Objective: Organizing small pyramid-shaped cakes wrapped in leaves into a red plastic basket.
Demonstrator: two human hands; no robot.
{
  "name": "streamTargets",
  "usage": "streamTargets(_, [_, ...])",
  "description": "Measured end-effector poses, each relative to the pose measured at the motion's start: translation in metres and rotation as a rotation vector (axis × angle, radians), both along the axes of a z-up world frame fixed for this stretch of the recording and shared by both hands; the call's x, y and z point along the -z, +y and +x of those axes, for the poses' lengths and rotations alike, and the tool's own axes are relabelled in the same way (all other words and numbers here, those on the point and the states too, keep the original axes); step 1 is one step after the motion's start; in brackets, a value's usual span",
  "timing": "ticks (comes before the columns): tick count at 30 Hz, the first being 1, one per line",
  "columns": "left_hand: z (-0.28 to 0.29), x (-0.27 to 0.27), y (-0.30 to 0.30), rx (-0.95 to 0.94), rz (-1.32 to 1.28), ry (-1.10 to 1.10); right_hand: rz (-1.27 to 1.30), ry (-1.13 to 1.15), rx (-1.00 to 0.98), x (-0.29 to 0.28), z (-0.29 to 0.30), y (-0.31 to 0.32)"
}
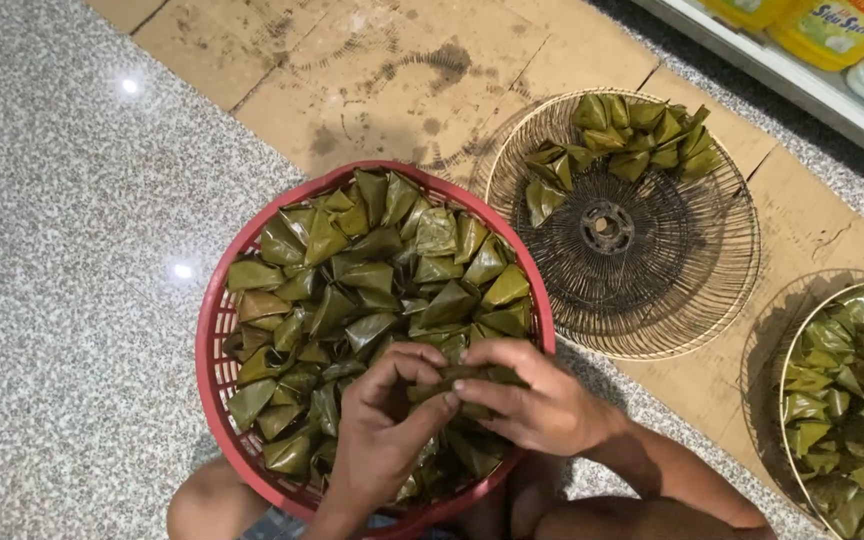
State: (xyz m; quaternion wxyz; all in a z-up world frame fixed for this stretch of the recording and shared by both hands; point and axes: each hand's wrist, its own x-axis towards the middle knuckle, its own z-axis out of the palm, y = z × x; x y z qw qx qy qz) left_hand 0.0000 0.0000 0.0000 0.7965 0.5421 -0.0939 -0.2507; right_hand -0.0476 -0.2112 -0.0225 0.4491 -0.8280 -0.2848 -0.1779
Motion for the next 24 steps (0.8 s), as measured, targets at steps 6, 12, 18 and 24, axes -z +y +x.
streamTargets(6, [0.005,-0.016,-0.001,-0.038,0.122,-0.091,0.089,0.044,0.078,0.002,0.009,0.003])
streamTargets(12, [0.010,-0.026,0.001,0.001,0.202,-0.414,0.315,0.104,0.153,0.008,0.007,-0.005])
streamTargets(18, [0.005,-0.017,0.009,0.017,0.019,-0.130,0.366,0.348,0.005,-0.014,0.001,-0.011])
streamTargets(24, [-0.008,0.005,0.015,-0.027,0.007,-0.034,0.188,0.424,-0.035,-0.019,0.004,-0.013])
